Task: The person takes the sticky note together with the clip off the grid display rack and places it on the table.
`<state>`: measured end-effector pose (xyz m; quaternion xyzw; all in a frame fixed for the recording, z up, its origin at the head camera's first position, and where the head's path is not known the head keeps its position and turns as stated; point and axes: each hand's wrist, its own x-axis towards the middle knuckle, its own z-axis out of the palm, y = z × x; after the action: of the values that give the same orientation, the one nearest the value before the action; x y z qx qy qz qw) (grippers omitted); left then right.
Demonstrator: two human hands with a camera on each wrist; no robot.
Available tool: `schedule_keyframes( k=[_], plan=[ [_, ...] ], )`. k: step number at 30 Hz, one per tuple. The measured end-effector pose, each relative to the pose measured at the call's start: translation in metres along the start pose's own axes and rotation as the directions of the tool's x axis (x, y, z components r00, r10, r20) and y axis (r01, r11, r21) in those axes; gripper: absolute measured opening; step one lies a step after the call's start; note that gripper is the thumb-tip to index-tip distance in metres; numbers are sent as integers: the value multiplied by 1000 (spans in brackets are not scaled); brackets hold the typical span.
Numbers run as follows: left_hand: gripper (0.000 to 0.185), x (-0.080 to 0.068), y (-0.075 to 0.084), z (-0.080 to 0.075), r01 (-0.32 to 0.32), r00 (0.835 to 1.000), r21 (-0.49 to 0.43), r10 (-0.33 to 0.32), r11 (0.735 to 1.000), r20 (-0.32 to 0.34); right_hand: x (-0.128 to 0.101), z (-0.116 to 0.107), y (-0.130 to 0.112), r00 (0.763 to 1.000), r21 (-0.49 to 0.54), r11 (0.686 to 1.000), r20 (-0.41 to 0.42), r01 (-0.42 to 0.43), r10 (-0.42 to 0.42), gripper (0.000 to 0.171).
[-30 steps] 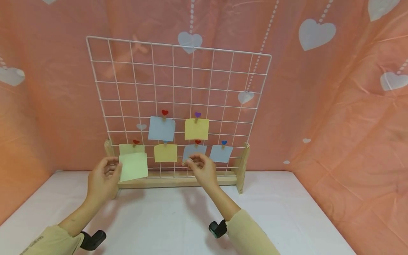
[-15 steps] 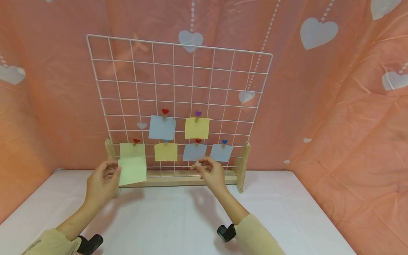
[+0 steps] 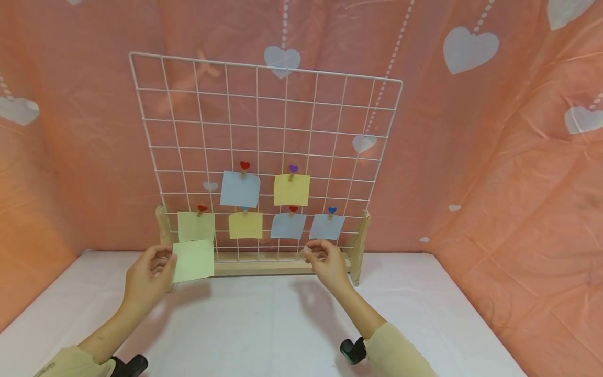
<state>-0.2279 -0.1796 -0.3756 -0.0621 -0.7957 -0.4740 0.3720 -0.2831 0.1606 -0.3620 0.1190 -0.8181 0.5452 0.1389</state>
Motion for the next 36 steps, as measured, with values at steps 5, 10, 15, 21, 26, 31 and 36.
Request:
schedule_keyframes(
  k=[5,10,15,21,26,31,36],
  plan=[
    [15,-3,-2,-3,55,998,4,-55,998,33,-4,-12,10,998,-55,998,44,36,-33,17],
    [16,-8,-5,-8,95,993,23,-96,995,73,-7,-21,19,999,-89,996,53,15,-10,19],
    [15,-11,-8,-9,103,991,44,-106,994,85,-12,-26,27,999,-141,990,49,-17,24,19],
    [16,-14,-11,-10,94,990,51,-99,994,105,-17,-33,35,999,-174,985,51,-9,18,19],
    [16,-18,-15,-12,74,988,58,-81,996,128,-21,-40,42,996,-229,972,65,-46,63,16],
    [17,-20,-19,-15,80,984,59,-88,995,156,-24,-47,42,992,-258,964,80,-69,92,18],
    [16,-23,-22,-17,94,979,60,-104,994,175,-26,-52,43,989,-274,959,104,-71,103,20]
  ],
)
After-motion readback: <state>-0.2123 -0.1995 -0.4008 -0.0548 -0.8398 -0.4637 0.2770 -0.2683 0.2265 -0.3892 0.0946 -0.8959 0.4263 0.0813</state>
